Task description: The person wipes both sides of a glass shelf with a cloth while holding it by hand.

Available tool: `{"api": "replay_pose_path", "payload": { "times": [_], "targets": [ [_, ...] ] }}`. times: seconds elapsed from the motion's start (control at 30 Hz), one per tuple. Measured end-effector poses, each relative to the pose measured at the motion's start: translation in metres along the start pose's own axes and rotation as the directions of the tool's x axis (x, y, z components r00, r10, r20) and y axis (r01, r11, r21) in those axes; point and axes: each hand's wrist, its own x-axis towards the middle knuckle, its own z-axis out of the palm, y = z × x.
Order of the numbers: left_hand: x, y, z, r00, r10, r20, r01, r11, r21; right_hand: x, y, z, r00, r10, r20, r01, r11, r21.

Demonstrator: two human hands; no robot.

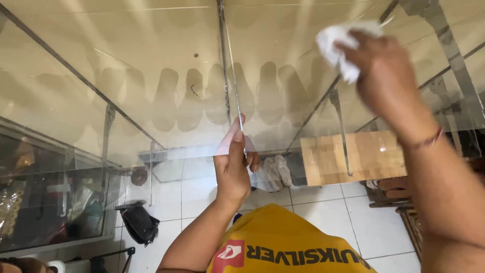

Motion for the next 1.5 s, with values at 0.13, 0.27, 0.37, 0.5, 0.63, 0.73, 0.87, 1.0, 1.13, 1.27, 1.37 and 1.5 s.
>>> {"api": "replay_pose_path", "payload": {
  "times": [0.13,0.27,0.37,0.5,0.63,0.73,0.87,1.0,1.13,1.27,1.37,1.5],
  "targets": [
    [-0.001,-0.002,0.000,0.998,0.038,0.042,-0.038,0.999,-0.007,0.011,-0.003,-0.006,0.999,0.037,-0.019,-0.037,0.999,-0.026],
    [0.000,0.000,0.000,0.998,0.028,0.057,-0.029,0.999,0.024,-0.016,-0.073,-0.008,0.985,-0.159,0.061,0.160,0.987,-0.023],
    [-0.002,0.003,-0.002,0.998,0.005,0.057,-0.012,0.991,0.133,-0.035,-0.130,-0.029,0.943,-0.279,0.180,0.257,0.957,0.136],
    [-0.001,-0.002,-0.002,0.998,-0.030,0.061,0.027,0.998,0.048,-0.001,-0.138,-0.020,0.939,-0.328,0.099,0.288,0.913,0.290],
    [-0.001,-0.004,-0.005,0.991,0.003,0.134,-0.007,1.000,0.028,0.076,-0.110,0.018,0.952,-0.306,0.005,0.303,0.943,0.140],
    [-0.002,-0.006,-0.007,0.992,-0.002,0.128,-0.003,0.999,0.041,0.116,-0.095,0.032,0.957,-0.285,-0.049,0.289,0.944,0.162],
    [-0.002,-0.007,-0.007,0.993,0.007,0.121,-0.015,0.998,0.065,0.109,-0.105,0.030,0.943,-0.327,-0.059,0.333,0.928,0.166],
    [-0.002,-0.007,-0.007,0.993,-0.044,0.111,0.041,0.999,0.032,0.020,-0.131,-0.006,0.919,-0.389,0.062,0.362,0.896,0.258],
    [-0.002,0.000,-0.009,0.991,-0.024,0.129,0.012,0.996,0.087,-0.041,-0.119,-0.039,0.969,-0.242,0.036,0.215,0.911,0.352],
    [0.001,-0.001,-0.013,0.987,-0.015,0.157,0.002,0.996,0.085,-0.060,-0.059,-0.050,0.991,0.112,0.070,-0.110,0.994,-0.025],
    [0.002,-0.003,-0.015,0.986,-0.007,0.164,-0.004,0.998,0.064,-0.067,-0.019,-0.058,0.972,0.222,-0.077,-0.231,0.961,-0.150],
    [0.006,-0.006,-0.017,0.985,0.019,0.174,-0.033,0.997,0.074,-0.070,-0.018,-0.046,0.950,0.284,-0.131,-0.308,0.923,-0.229]
  ]
}}
